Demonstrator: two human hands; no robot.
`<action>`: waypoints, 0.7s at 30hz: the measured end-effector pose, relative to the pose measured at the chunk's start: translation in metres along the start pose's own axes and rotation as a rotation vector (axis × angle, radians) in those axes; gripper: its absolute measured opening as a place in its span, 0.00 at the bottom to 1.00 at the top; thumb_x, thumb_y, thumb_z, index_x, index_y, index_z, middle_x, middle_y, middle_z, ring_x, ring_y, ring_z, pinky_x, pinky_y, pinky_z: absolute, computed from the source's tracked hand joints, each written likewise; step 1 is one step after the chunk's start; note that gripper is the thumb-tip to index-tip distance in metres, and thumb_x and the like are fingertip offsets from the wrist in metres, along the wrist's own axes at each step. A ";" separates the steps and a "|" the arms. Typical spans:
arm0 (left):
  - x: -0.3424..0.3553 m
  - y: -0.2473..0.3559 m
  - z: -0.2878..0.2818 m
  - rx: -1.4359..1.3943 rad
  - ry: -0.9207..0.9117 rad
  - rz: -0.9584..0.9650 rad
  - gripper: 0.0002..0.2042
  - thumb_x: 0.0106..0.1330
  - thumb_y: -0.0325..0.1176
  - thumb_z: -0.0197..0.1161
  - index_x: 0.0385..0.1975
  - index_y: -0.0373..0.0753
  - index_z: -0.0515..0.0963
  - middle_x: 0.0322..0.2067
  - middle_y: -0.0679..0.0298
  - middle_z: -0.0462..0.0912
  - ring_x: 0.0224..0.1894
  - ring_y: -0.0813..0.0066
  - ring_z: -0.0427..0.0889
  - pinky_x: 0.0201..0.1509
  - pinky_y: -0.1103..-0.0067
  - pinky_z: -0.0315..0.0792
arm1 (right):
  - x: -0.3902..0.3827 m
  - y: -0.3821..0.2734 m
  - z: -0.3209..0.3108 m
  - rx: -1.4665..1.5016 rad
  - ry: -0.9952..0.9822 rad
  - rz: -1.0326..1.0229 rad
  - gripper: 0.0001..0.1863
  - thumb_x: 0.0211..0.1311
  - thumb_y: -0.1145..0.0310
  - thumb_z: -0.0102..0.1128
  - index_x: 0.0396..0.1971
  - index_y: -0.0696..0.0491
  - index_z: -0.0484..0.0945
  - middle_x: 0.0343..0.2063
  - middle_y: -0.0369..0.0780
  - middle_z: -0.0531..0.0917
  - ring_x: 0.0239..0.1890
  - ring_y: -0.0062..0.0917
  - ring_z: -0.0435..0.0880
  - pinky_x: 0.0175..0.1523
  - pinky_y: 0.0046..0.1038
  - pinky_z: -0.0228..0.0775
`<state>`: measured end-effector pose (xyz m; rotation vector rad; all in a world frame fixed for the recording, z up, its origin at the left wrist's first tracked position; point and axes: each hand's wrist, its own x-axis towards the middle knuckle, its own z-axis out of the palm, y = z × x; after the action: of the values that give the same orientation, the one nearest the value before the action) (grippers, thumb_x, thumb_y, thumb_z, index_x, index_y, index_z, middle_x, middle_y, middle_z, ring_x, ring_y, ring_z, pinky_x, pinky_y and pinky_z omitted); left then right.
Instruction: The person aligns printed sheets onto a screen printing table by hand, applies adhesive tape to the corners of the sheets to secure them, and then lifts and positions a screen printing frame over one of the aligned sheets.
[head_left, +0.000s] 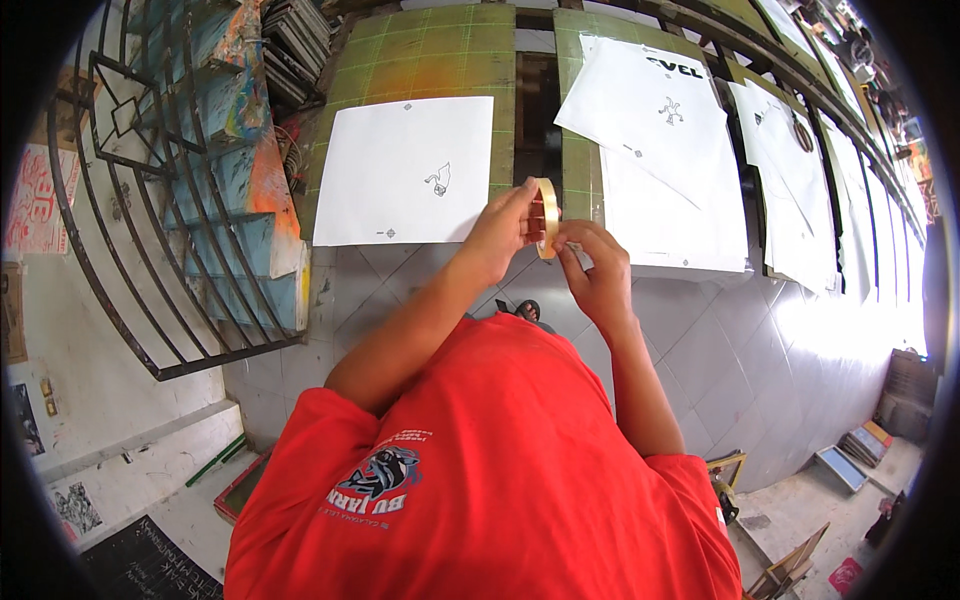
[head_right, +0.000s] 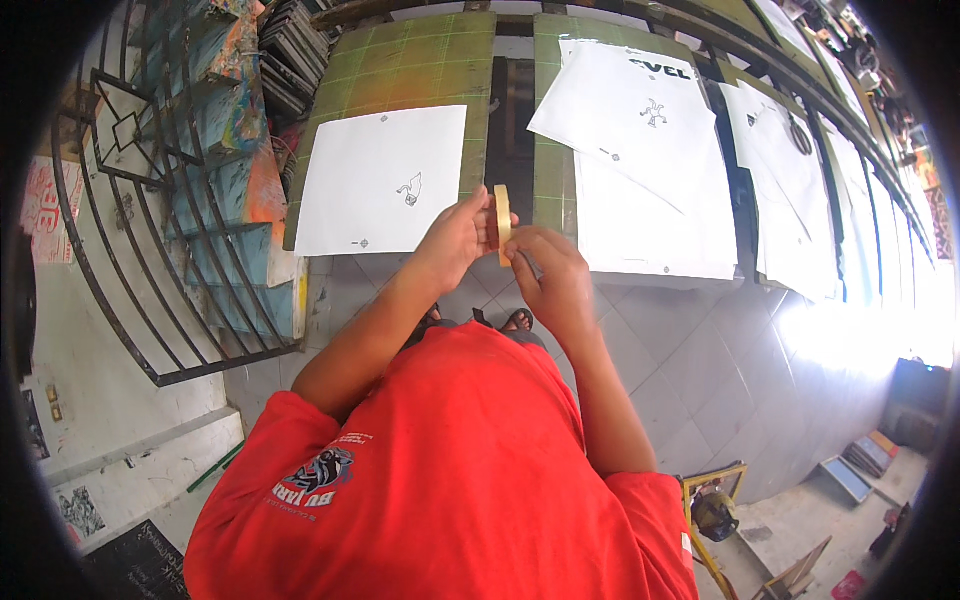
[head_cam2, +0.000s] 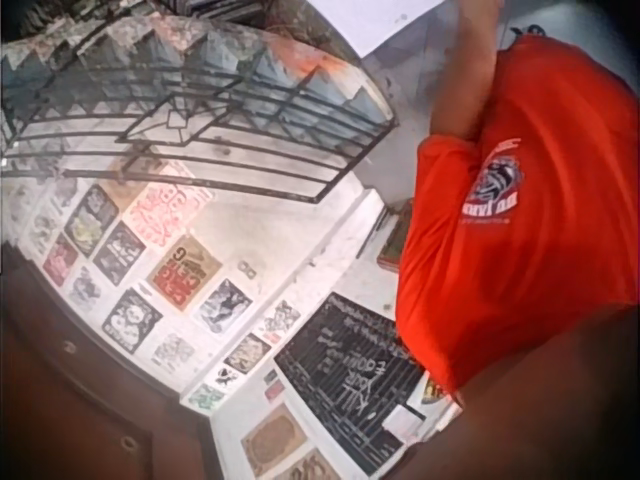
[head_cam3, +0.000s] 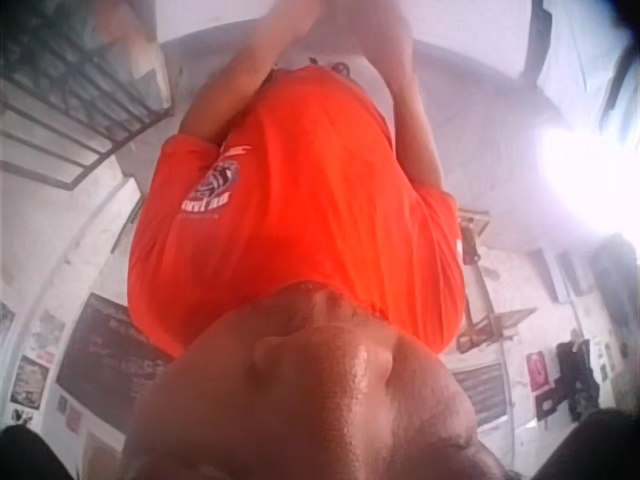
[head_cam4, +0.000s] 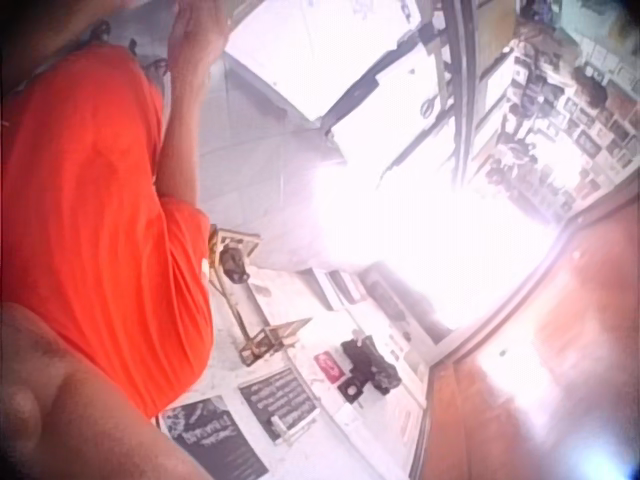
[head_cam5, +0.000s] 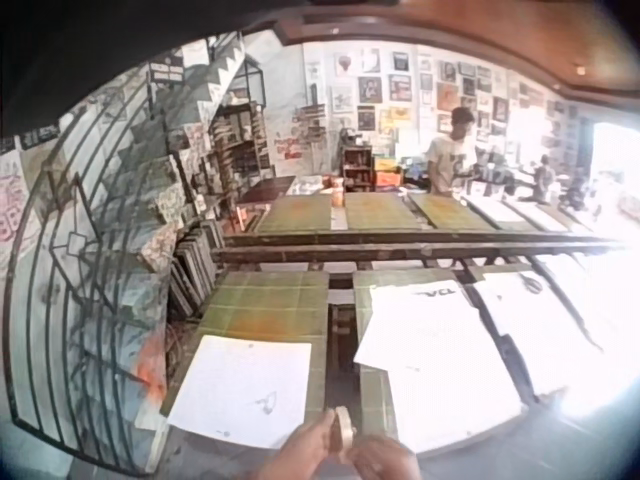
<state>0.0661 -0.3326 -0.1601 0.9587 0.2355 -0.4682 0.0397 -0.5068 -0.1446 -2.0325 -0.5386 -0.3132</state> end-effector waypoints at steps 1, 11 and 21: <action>-0.007 -0.003 -0.004 0.094 -0.045 0.046 0.18 0.71 0.44 0.54 0.52 0.39 0.71 0.43 0.63 0.79 0.48 0.76 0.76 0.56 0.73 0.68 | -0.001 -0.004 0.005 0.064 0.042 0.078 0.05 0.54 0.76 0.63 0.32 0.54 0.80 0.33 0.37 0.83 0.34 0.27 0.82 0.38 0.26 0.73; -0.088 0.005 -0.046 0.469 -0.061 0.089 0.18 0.63 0.24 0.60 0.53 0.30 0.68 0.32 0.65 0.78 0.34 0.81 0.79 0.40 0.83 0.74 | -0.008 -0.040 0.056 0.447 -0.049 0.602 0.07 0.59 0.72 0.61 0.32 0.60 0.81 0.25 0.34 0.82 0.28 0.13 0.77 0.35 0.19 0.69; -0.168 0.052 -0.108 0.874 0.111 0.194 0.15 0.63 0.30 0.63 0.47 0.32 0.73 0.20 0.69 0.73 0.21 0.85 0.71 0.25 0.84 0.65 | -0.026 -0.110 0.131 0.373 -0.001 0.637 0.07 0.60 0.71 0.63 0.31 0.60 0.81 0.21 0.33 0.80 0.24 0.13 0.75 0.30 0.19 0.66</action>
<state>-0.0549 -0.1714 -0.1166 1.8462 0.0226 -0.3329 -0.0369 -0.3518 -0.1377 -1.7286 0.0681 0.1637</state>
